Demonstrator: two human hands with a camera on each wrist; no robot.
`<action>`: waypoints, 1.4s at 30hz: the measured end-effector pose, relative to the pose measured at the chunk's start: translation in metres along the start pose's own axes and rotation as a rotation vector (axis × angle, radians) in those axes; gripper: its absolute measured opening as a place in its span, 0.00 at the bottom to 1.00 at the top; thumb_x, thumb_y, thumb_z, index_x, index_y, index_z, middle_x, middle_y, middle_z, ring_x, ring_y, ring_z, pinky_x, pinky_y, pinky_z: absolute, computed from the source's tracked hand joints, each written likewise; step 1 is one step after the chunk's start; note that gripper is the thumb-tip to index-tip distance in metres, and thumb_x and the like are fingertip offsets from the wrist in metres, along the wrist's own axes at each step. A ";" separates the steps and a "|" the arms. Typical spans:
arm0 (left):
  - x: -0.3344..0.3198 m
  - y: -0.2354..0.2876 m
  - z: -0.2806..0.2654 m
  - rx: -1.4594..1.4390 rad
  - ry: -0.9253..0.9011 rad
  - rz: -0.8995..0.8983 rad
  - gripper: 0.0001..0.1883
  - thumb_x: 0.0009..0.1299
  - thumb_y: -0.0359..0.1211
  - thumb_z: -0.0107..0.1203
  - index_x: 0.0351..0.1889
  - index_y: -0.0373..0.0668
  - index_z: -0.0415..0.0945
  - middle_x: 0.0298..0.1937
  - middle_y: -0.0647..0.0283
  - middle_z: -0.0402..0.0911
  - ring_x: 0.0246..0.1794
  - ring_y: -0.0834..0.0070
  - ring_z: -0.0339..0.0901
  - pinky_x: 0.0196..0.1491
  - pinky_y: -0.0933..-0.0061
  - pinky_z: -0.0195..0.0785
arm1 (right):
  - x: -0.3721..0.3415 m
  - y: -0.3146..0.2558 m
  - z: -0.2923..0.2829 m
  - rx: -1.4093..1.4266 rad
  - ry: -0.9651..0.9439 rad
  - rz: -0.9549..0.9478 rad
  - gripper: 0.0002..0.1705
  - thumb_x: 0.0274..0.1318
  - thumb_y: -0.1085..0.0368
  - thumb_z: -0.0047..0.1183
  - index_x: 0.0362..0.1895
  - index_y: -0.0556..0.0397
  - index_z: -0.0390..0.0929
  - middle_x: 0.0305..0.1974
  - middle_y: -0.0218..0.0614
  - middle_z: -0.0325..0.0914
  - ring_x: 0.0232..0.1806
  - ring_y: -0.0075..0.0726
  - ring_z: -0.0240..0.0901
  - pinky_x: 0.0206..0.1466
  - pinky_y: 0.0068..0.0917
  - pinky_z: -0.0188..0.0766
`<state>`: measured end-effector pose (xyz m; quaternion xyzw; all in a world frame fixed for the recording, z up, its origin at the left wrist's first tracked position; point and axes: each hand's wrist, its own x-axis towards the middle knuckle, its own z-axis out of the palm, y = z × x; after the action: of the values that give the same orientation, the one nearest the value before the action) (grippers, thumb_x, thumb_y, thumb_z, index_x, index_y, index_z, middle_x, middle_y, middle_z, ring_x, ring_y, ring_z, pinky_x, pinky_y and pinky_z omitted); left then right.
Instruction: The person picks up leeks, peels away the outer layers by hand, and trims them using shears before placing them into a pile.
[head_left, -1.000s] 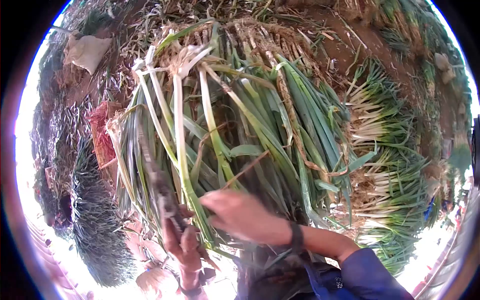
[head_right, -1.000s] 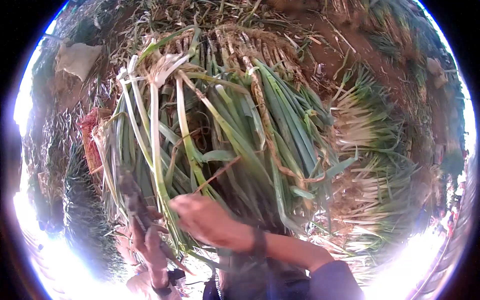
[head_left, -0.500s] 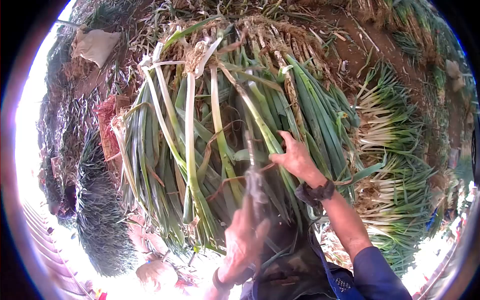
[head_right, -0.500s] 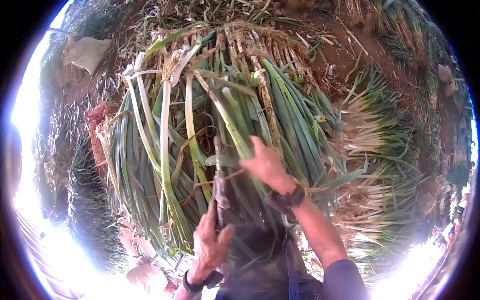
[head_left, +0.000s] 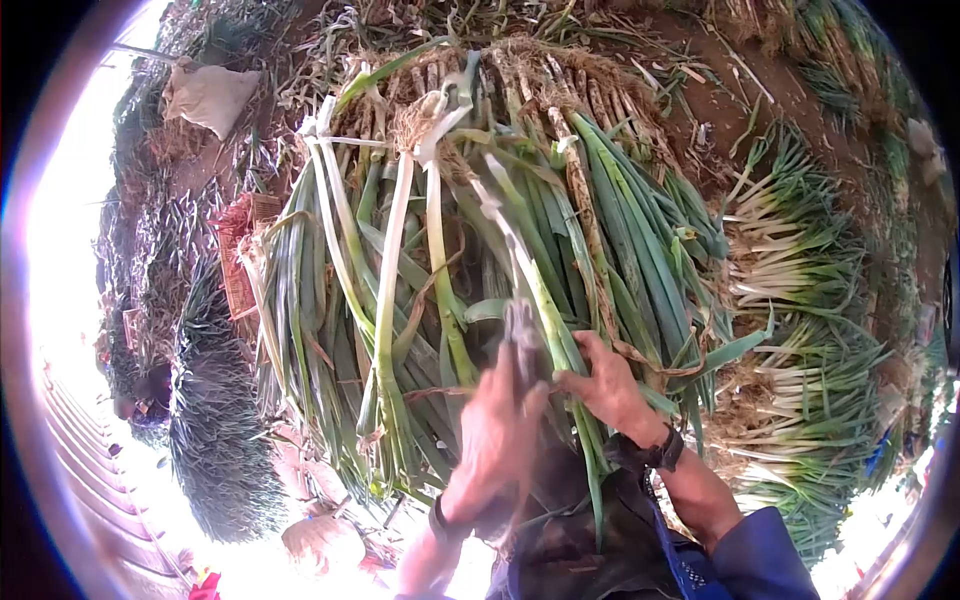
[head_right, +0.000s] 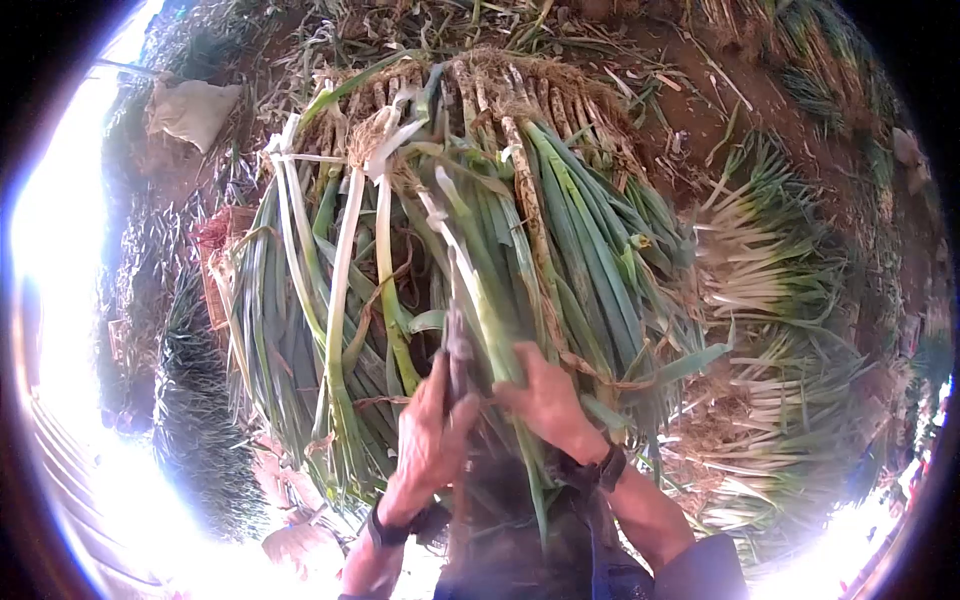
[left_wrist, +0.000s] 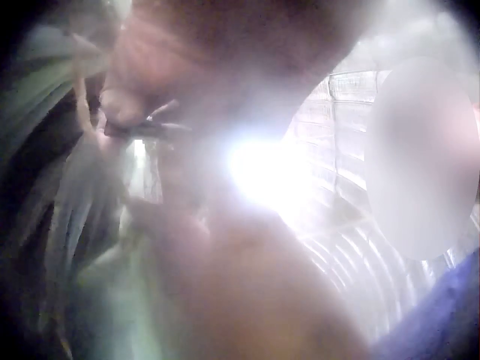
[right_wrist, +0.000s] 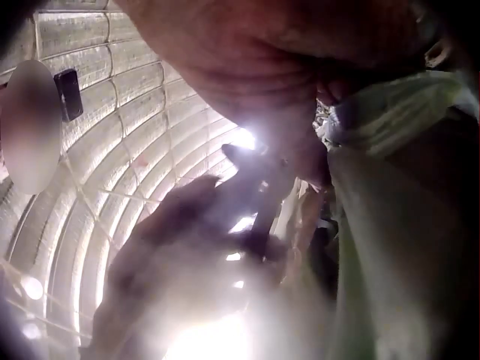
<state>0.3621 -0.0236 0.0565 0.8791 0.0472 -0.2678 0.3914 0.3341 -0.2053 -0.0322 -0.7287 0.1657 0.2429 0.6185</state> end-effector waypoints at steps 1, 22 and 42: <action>0.015 -0.002 0.000 0.037 0.031 0.045 0.36 0.75 0.41 0.55 0.74 0.26 0.61 0.42 0.41 0.79 0.39 0.49 0.80 0.44 0.53 0.73 | -0.003 0.002 0.002 -0.073 0.040 -0.052 0.34 0.58 0.60 0.68 0.64 0.59 0.69 0.43 0.44 0.85 0.43 0.39 0.84 0.49 0.35 0.78; 0.068 0.007 -0.026 -0.042 0.028 -0.169 0.34 0.74 0.45 0.53 0.74 0.32 0.67 0.49 0.37 0.83 0.49 0.41 0.82 0.53 0.49 0.72 | 0.005 -0.014 0.010 -0.718 0.342 -0.541 0.16 0.51 0.68 0.61 0.47 0.54 0.79 0.52 0.42 0.77 0.51 0.54 0.76 0.47 0.52 0.74; 0.144 -0.092 -0.028 -0.311 0.059 -0.001 0.37 0.77 0.48 0.56 0.79 0.39 0.62 0.50 0.62 0.81 0.40 0.79 0.76 0.45 0.74 0.72 | -0.136 0.024 -0.134 0.225 -0.026 0.320 0.28 0.56 0.62 0.66 0.59 0.63 0.77 0.46 0.45 0.85 0.45 0.34 0.85 0.46 0.30 0.86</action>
<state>0.4696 0.0410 -0.0619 0.8153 0.1003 -0.2315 0.5211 0.2284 -0.3494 0.0400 -0.6160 0.2975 0.3277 0.6516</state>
